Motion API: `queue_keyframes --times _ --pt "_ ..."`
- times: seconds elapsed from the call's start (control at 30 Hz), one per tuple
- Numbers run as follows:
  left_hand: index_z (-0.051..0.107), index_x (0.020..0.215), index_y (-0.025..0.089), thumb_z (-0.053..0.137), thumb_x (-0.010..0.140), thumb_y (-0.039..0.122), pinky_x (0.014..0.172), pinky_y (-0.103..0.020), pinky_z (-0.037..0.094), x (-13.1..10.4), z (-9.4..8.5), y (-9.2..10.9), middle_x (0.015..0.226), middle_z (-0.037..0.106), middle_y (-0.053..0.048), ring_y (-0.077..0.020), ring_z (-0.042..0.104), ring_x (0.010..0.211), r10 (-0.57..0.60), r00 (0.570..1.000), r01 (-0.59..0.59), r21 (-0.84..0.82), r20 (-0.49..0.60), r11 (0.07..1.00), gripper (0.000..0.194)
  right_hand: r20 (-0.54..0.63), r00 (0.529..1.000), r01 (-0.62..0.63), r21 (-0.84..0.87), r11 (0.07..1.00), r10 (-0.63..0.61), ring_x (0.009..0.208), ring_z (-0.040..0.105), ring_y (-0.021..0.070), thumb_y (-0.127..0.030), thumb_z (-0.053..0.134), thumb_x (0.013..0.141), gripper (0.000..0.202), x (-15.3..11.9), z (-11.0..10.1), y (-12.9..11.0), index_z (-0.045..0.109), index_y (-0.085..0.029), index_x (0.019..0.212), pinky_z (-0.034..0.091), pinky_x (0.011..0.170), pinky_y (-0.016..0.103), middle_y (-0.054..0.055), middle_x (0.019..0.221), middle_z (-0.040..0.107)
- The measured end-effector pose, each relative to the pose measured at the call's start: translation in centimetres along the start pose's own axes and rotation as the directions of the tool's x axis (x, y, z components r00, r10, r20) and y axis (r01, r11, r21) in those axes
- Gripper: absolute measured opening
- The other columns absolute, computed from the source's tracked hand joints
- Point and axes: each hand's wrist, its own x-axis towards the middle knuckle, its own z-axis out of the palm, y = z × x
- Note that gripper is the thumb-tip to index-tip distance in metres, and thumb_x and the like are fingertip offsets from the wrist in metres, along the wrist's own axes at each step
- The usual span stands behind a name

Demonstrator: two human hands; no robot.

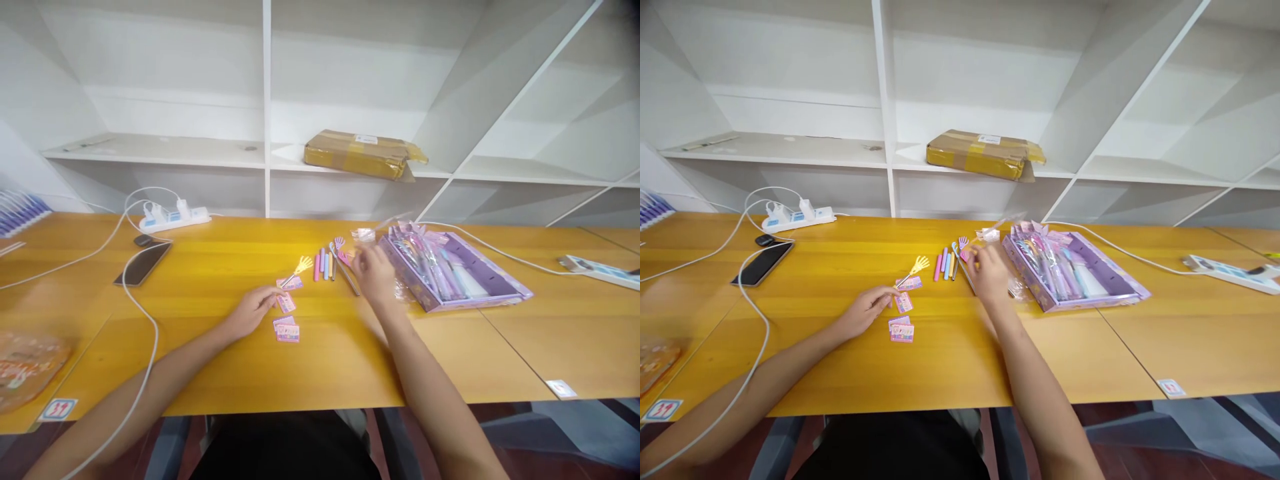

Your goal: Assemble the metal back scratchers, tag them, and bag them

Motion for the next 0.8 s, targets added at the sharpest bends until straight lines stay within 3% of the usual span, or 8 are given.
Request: queue_keyframes --times 0.1,0.2,0.3,0.4,0.5,0.67,0.73,0.8 --pt "0.07 0.132 0.024 0.052 0.103 0.047 0.113 -0.041 0.043 -0.2 0.4 1.0 0.133 0.069 -0.01 -0.0272 0.062 0.125 -0.001 1.0 0.001 -0.07 0.002 0.998 0.04 0.13 0.947 0.277 0.127 0.952 -0.293 0.092 0.065 0.0226 -0.03 0.039 0.109 0.042 -2.6 1.5 -4.4 0.065 -0.016 0.138 0.053 0.088 0.033 0.012 0.098 0.068" --pt "0.064 0.143 0.024 0.062 0.097 0.054 0.112 -0.043 0.045 -0.5 1.4 1.5 0.136 0.067 -0.012 -0.0297 0.061 0.127 -0.004 1.0 0.007 -0.175 0.021 0.984 0.055 0.178 0.806 0.507 0.283 0.814 -0.564 0.088 0.067 0.0211 -0.027 0.044 0.108 0.042 -5.1 2.6 -7.7 0.061 -0.018 0.145 0.055 0.084 0.033 0.011 0.098 0.069" --pt "0.064 0.141 0.017 0.068 0.092 0.059 0.097 -0.041 0.054 -0.8 2.5 1.2 0.125 0.071 -0.015 -0.0288 0.067 0.111 -0.046 0.998 0.058 -0.349 0.044 0.935 0.064 0.115 0.689 0.621 0.415 0.665 -0.716 0.1 0.069 0.0226 -0.026 0.05 0.107 0.045 -6.4 2.6 -9.5 0.054 -0.019 0.151 0.057 0.089 0.036 0.013 0.114 0.072" --pt "0.066 0.132 0.016 0.072 0.089 0.059 0.074 -0.033 0.053 -0.9 3.0 0.9 0.103 0.073 -0.01 -0.0202 0.065 0.081 -0.123 0.991 0.131 -0.458 0.048 0.879 0.061 0.047 0.657 0.624 0.526 0.578 -0.752 0.118 0.067 0.0239 -0.019 0.047 0.105 0.048 -6.6 2.1 -10.0 0.05 -0.02 0.152 0.057 0.097 0.04 0.014 0.126 0.071" --pt "0.067 0.116 0.018 0.069 0.09 0.061 0.054 -0.026 0.037 -0.9 2.4 1.4 0.084 0.065 -0.001 -0.0099 0.046 0.057 -0.211 0.976 0.209 -0.489 0.052 0.847 0.05 0.006 0.737 0.509 0.653 0.561 -0.676 0.119 0.067 0.0223 -0.016 0.045 0.102 0.041 -6.4 1.7 -9.8 0.06 -0.022 0.139 0.056 0.099 0.041 0.012 0.124 0.072" --pt "0.057 0.091 0.02 0.069 0.088 0.065 0.05 -0.025 0.022 -1.0 1.3 2.9 0.066 0.043 0.006 -0.0072 0.03 0.052 -0.317 0.939 0.34 -0.508 0.134 0.791 0.047 0.174 0.952 0.036 0.756 0.653 -0.253 0.086 0.065 0.0178 -0.032 0.054 0.102 0.017 -5.9 2.3 -9.4 0.065 -0.02 0.105 0.055 0.079 0.033 0.008 0.099 0.069" --pt "0.054 0.088 0.02 0.068 0.089 0.065 0.05 -0.025 0.02 -1.2 1.6 2.7 0.065 0.037 0.008 -0.0067 0.027 0.052 -0.305 0.936 0.351 -0.561 0.178 0.75 0.047 0.367 0.916 -0.216 0.79 0.574 -0.161 0.074 0.061 0.015 -0.044 0.059 0.1 0.026 -5.8 2.9 -9.4 0.063 -0.02 0.105 0.052 0.066 0.028 0.004 0.092 0.067" --pt "0.052 0.086 0.02 0.068 0.09 0.064 0.05 -0.023 0.019 -1.5 2.1 2.2 0.065 0.032 0.008 -0.0063 0.025 0.052 -0.285 0.933 0.36 -0.61 0.22 0.706 0.047 0.555 0.814 -0.449 0.789 0.42 -0.172 0.06 0.056 0.0119 -0.056 0.062 0.097 0.037 -5.9 3.6 -9.6 0.062 -0.02 0.107 0.043 0.052 0.023 -0.001 0.079 0.065"
